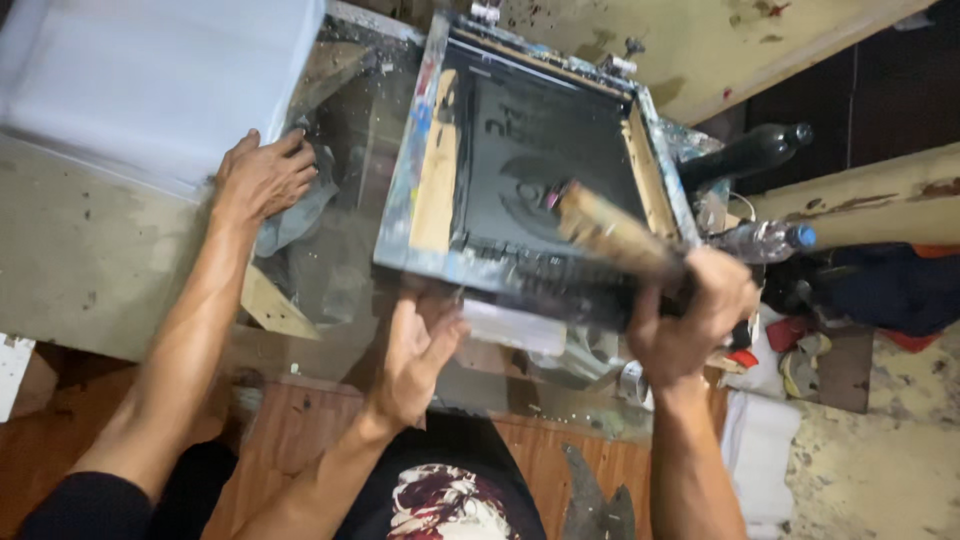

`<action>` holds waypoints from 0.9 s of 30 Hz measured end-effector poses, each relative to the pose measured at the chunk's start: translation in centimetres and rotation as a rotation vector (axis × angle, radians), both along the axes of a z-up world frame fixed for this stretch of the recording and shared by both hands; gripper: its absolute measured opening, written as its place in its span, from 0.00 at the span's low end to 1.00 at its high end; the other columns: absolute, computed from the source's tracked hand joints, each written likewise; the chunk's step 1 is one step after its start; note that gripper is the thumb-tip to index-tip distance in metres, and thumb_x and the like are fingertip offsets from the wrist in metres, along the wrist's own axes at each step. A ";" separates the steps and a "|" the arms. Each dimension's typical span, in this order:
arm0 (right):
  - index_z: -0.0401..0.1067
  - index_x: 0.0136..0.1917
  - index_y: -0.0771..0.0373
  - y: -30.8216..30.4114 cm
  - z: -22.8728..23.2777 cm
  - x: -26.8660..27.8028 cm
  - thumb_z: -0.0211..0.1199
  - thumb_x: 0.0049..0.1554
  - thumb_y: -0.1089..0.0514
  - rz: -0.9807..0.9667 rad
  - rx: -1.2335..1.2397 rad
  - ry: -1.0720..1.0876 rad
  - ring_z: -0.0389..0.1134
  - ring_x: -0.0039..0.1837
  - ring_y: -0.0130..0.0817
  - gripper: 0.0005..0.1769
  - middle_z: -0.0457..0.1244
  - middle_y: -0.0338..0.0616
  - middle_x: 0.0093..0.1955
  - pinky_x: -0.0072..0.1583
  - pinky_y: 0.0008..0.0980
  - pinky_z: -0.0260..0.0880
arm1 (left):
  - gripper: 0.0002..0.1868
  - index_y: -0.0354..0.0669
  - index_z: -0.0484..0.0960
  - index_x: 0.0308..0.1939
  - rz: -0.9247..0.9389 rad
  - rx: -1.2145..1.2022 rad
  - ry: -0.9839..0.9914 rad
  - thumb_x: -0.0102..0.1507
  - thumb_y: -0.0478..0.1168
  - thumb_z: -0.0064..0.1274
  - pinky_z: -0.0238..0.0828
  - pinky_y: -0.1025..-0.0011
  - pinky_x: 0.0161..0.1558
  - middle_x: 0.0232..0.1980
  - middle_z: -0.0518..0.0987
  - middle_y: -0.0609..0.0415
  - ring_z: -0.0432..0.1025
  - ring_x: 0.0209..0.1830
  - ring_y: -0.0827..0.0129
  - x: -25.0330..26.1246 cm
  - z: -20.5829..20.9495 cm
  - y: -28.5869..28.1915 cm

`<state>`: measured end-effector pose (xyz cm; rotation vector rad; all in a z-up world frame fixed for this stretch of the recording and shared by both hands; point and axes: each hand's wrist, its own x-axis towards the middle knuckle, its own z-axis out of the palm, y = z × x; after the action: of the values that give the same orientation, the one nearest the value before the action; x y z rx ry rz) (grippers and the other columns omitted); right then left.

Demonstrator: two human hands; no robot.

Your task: The person performs screen printing on a white t-shirt using a squeegee to pull ink across a screen frame. They repeatedly lift the screen to reveal the printed design and place it back down to continue the process.

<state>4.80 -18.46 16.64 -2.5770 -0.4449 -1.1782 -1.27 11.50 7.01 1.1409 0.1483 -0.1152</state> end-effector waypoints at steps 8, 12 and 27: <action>0.69 0.62 0.68 0.4 -1.3 -1.0 0.70 0.52 0.66 0.005 0.050 0.370 0.68 0.58 0.58 0.25 0.65 0.56 0.57 0.62 0.48 0.61 | 0.26 0.30 0.65 0.63 -0.004 -0.154 0.327 0.65 0.33 0.60 0.77 0.57 0.61 0.60 0.81 0.35 0.79 0.59 0.56 -3.3 -4.1 -0.9; 0.67 0.65 0.70 -0.3 -1.9 2.3 0.70 0.50 0.71 0.030 0.051 0.430 0.66 0.59 0.62 0.30 0.63 0.59 0.57 0.61 0.50 0.62 | 0.30 0.39 0.65 0.70 0.034 -0.117 0.394 0.65 0.30 0.58 0.79 0.62 0.59 0.63 0.82 0.40 0.81 0.57 0.59 -4.7 -11.0 -1.1; 0.67 0.73 0.53 5.4 -15.3 -0.6 0.74 0.43 0.49 0.011 -0.451 0.741 0.65 0.60 0.41 0.44 0.64 0.42 0.58 0.65 0.47 0.56 | 0.32 0.23 0.70 0.64 0.148 -0.010 0.725 0.64 0.39 0.68 0.76 0.59 0.59 0.54 0.81 0.38 0.77 0.52 0.61 -5.8 -17.8 -1.0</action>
<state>4.18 -13.03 1.38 -3.1141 -0.5828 -0.0485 -7.12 10.51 -10.83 1.0312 0.8716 -0.3949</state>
